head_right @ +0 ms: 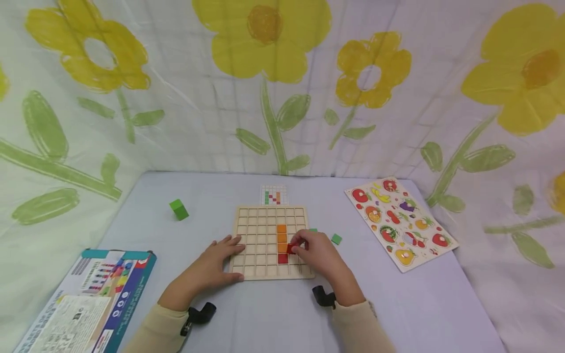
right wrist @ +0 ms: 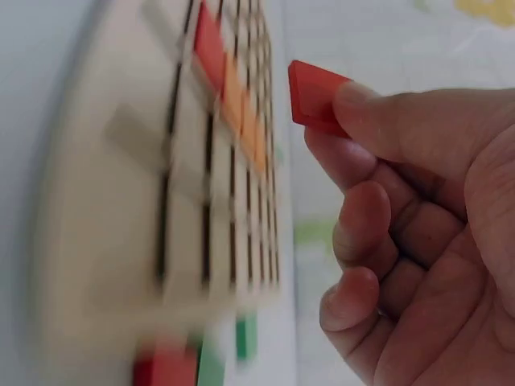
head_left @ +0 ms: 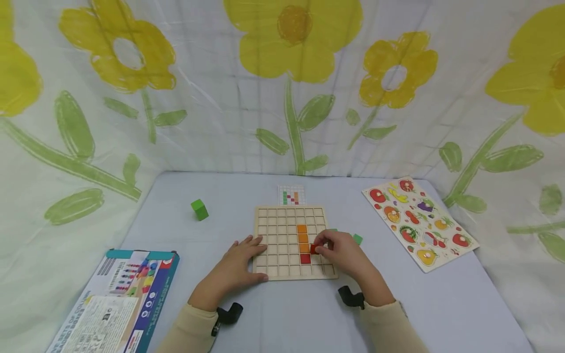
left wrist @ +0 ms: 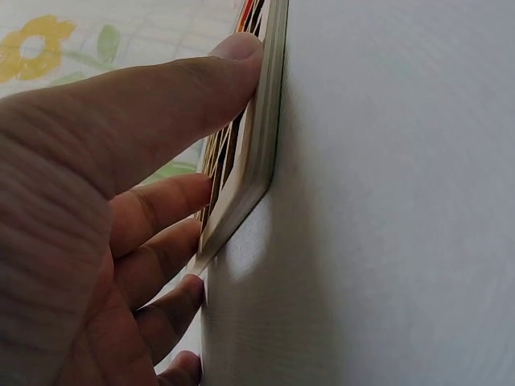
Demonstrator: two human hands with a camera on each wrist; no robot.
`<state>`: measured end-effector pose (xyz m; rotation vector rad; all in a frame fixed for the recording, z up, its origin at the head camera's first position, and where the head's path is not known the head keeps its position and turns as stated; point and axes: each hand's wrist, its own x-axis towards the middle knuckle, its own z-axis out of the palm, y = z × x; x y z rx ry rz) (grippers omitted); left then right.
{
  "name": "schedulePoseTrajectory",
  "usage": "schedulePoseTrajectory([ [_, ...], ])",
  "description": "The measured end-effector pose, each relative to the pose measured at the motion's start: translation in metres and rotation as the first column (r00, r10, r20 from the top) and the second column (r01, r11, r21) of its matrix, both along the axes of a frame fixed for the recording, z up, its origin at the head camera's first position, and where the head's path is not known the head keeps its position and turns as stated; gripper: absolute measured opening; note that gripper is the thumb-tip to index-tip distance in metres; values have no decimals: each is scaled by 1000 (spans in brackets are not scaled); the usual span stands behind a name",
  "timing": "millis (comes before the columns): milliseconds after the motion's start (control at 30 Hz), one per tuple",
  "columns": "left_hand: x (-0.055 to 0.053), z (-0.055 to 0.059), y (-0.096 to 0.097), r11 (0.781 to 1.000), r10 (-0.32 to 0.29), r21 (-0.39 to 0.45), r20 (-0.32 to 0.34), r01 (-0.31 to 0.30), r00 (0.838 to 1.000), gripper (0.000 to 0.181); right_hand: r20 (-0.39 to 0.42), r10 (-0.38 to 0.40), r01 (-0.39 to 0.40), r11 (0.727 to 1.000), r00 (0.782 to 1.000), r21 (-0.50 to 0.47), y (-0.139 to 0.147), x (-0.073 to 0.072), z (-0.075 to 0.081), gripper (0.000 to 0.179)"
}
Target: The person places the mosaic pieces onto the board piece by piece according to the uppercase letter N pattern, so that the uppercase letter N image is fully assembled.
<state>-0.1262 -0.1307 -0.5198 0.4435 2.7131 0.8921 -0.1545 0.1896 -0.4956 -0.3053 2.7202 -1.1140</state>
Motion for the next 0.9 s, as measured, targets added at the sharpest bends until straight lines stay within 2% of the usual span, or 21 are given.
schedulePoseTrajectory([
  [133, -1, -1, 1, 1000, 0, -12, 4, 0, 1000, 78, -40, 53, -54, 998, 998, -12, -26, -15, -2, 9],
  [333, -1, -2, 3, 1000, -7, -9, 8, 7, 1000, 78, -23, 88, -86, 995, 996, 46, -47, -29, -15, 7],
  [500, -2, -2, 2, 1000, -7, -17, -9, 6, 1000, 78, -18, 92, -90, 993, 996, 73, -52, -29, -17, 10],
  [733, -1, -3, 0, 1000, -3, -15, -14, 3, 1000, 78, 6, 121, -121, 989, 993, 89, -55, -25, -16, 4],
  [900, 0, -3, 0, 1000, 4, -22, -16, -4, 1000, 78, -39, 143, -138, 984, 989, 112, -58, -25, -18, 7],
])
